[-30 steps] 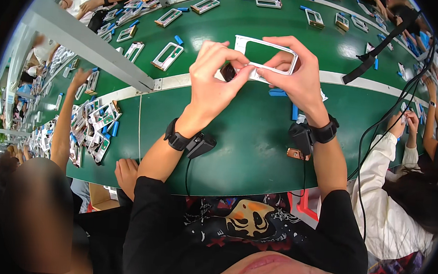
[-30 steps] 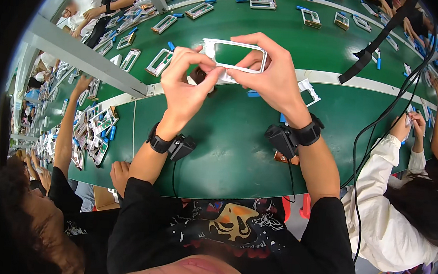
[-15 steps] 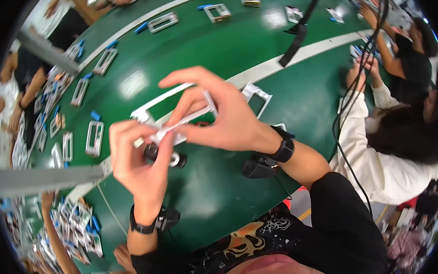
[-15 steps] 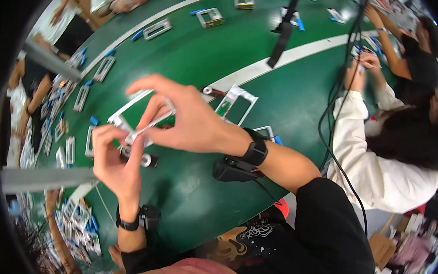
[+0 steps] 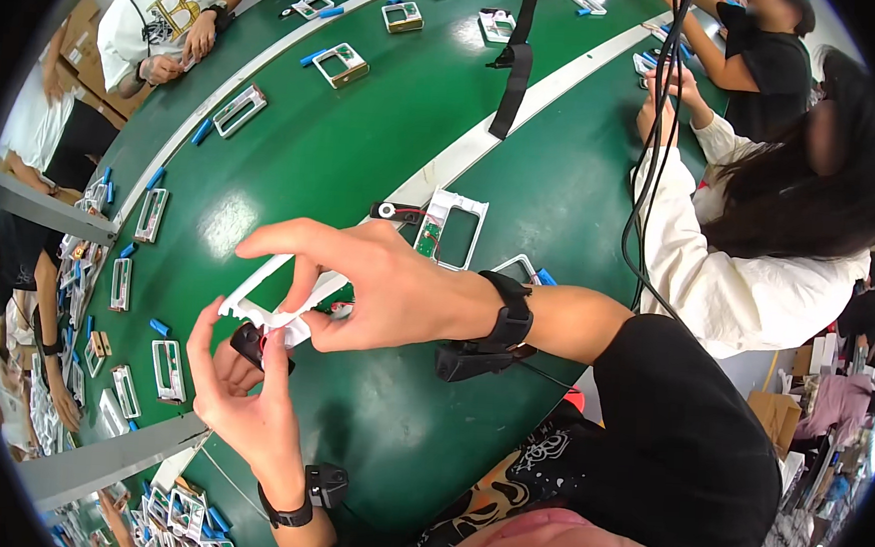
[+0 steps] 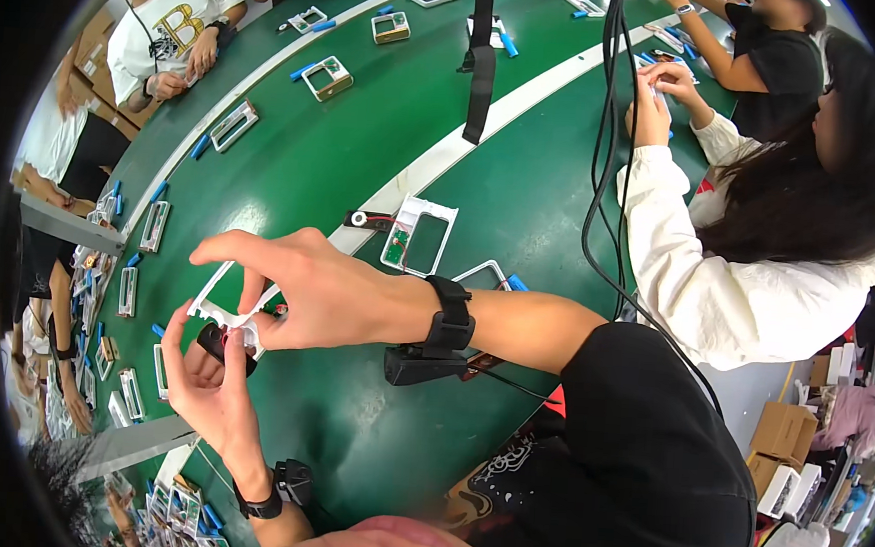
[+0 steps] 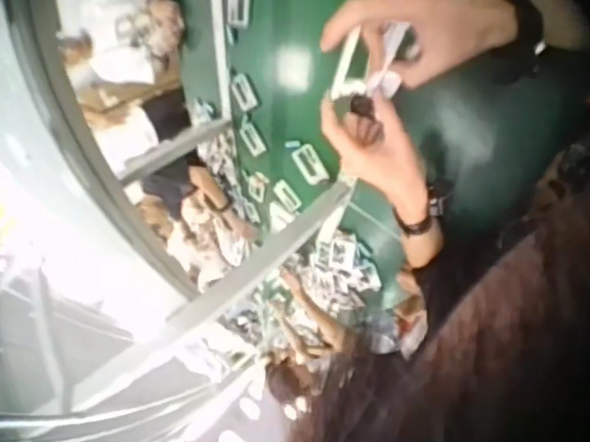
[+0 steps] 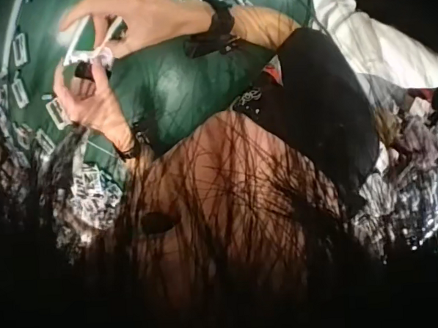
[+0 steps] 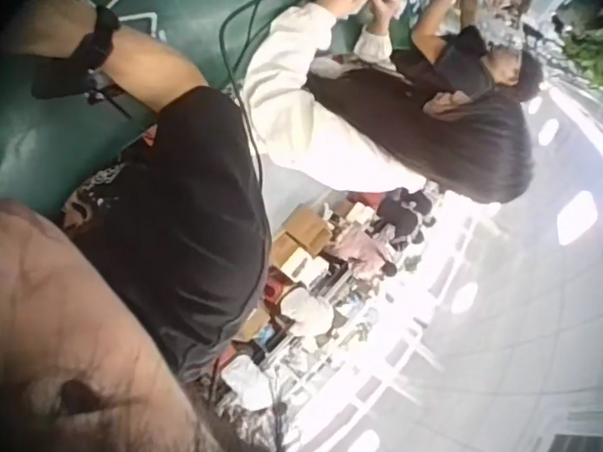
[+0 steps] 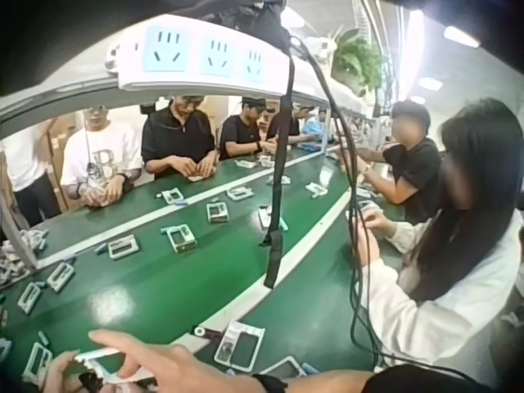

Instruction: Assembling electronic components into plastic frames on a production line.

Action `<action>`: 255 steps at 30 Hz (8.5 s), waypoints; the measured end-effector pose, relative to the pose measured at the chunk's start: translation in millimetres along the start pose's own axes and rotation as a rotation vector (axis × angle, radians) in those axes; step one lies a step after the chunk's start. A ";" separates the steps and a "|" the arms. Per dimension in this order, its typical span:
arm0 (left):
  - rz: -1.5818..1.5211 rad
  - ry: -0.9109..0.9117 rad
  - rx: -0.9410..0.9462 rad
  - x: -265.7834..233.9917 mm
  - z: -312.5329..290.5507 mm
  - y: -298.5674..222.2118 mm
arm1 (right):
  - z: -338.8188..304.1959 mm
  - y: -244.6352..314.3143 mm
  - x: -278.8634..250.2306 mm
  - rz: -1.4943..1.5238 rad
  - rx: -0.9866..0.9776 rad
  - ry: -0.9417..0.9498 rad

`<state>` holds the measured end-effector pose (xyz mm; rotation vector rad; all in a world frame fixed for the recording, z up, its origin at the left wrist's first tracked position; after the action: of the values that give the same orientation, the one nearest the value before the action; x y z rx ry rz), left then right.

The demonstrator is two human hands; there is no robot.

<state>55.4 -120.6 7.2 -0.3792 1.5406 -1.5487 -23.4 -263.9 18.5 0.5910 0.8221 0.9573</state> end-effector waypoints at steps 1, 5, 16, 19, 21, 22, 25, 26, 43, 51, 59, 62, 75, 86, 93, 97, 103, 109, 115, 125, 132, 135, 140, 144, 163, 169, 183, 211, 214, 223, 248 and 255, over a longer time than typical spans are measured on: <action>0.034 -0.018 -0.005 0.0 -0.6 -1.3 | -0.5 0.0 0.3 -0.006 0.000 -0.004; 0.458 -0.023 0.161 -12.0 -8.5 -12.9 | -1.7 4.2 4.7 -0.019 -0.005 -0.018; -0.083 -0.071 0.252 -8.1 -9.3 -5.2 | -10.9 12.1 10.2 0.098 0.090 -0.074; 0.024 -0.106 0.339 -8.9 -15.2 -10.5 | -14.8 16.1 15.2 0.109 0.058 -0.108; 0.106 -0.107 0.408 -8.4 -19.1 -15.8 | -16.5 17.6 15.0 0.116 0.040 -0.126; 0.108 -0.107 0.411 -7.8 -19.1 -15.1 | -17.0 17.1 15.0 0.123 0.057 -0.121; 0.108 -0.092 0.532 -7.0 -22.3 -17.5 | -15.8 16.4 17.8 0.143 0.083 -0.107; 0.111 -0.094 0.534 -7.5 -22.4 -17.5 | -15.2 16.5 17.8 0.149 0.071 -0.119; -0.016 -0.075 0.409 -12.1 -19.0 -18.3 | -16.7 25.1 11.8 0.181 -0.027 -0.142; -0.108 -0.020 0.444 -12.6 -3.1 -13.2 | -4.9 12.1 17.6 0.249 0.066 -0.038; 0.048 -0.111 0.473 -8.4 -6.9 -10.0 | -9.4 3.7 15.6 0.152 0.120 -0.070; 0.223 -0.093 0.609 -1.9 -9.4 -27.9 | -10.9 4.1 11.2 0.172 0.131 -0.067; 0.283 0.105 0.715 -5.8 -7.0 -29.0 | -12.3 6.2 13.1 0.227 0.144 -0.049; 0.388 -0.006 0.869 -9.6 -13.0 -25.7 | -12.2 11.2 15.2 0.264 0.139 -0.067; 0.022 0.101 0.658 -8.8 1.3 -9.7 | -12.8 11.6 11.2 0.239 0.140 -0.096; -0.397 0.183 0.425 -4.5 9.5 12.1 | -13.4 12.6 10.8 0.211 0.137 -0.097; -0.600 0.241 0.148 -1.2 11.7 16.9 | -14.8 14.6 11.0 0.152 0.096 -0.069; -0.497 0.136 0.193 -7.8 7.7 17.3 | -13.2 20.6 12.1 0.014 -0.038 -0.047; 0.054 -0.009 0.401 -16.7 -2.3 -0.7 | -14.2 17.2 15.5 0.095 0.050 -0.057; -0.522 0.239 0.361 -5.4 4.9 3.1 | -13.6 17.9 -4.3 0.231 0.126 -0.166; -0.653 0.301 0.285 -6.9 9.3 17.1 | -14.0 19.8 -0.3 0.273 0.152 -0.137; -0.393 0.146 0.332 -13.9 5.8 13.2 | -13.1 20.0 3.6 0.253 0.151 -0.121; -0.385 0.034 0.293 -15.8 0.9 17.1 | -13.8 18.3 12.6 0.147 0.106 -0.073; -0.240 -0.025 0.344 -19.6 -3.9 8.9 | -14.9 17.5 17.5 0.085 0.037 -0.051; -0.352 -0.006 0.265 -22.2 -4.9 3.6 | -18.5 17.6 19.4 -0.150 -0.117 0.003; -0.309 0.037 0.178 -23.9 -2.5 2.1 | -17.8 19.8 19.9 -0.208 -0.189 0.020; -0.496 0.414 -0.005 -7.8 20.5 38.9 | -15.0 -9.3 25.6 0.278 0.278 0.089; 0.644 -0.280 0.021 -101.9 57.7 162.7 | -50.4 -96.2 -70.8 -0.713 0.809 0.482; 0.757 -0.410 0.158 -99.3 48.5 124.0 | -53.0 -101.1 -49.2 -0.836 0.927 0.614; 0.519 -0.085 0.330 -26.9 36.7 65.5 | -46.5 -110.4 -29.2 -0.820 0.824 0.544; -0.857 0.272 -0.045 21.4 11.9 57.5 | -21.5 -52.0 43.1 0.425 0.386 0.063; -0.527 0.090 0.175 -5.9 10.9 33.4 | -17.8 -33.9 33.1 0.409 0.472 0.131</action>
<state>79.1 -117.4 -19.3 -0.6601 1.4245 -2.1143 -11.4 -248.9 -28.3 1.1448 1.0789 1.1884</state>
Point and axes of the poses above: each hand's wrist, its own z-axis towards the middle knuckle, its own x-axis out of the palm, y = z × x, the point moved 7 cm from there along z, towards the middle knuckle, and after that the axes turned 12 degrees about y, right-handed, at the moved point
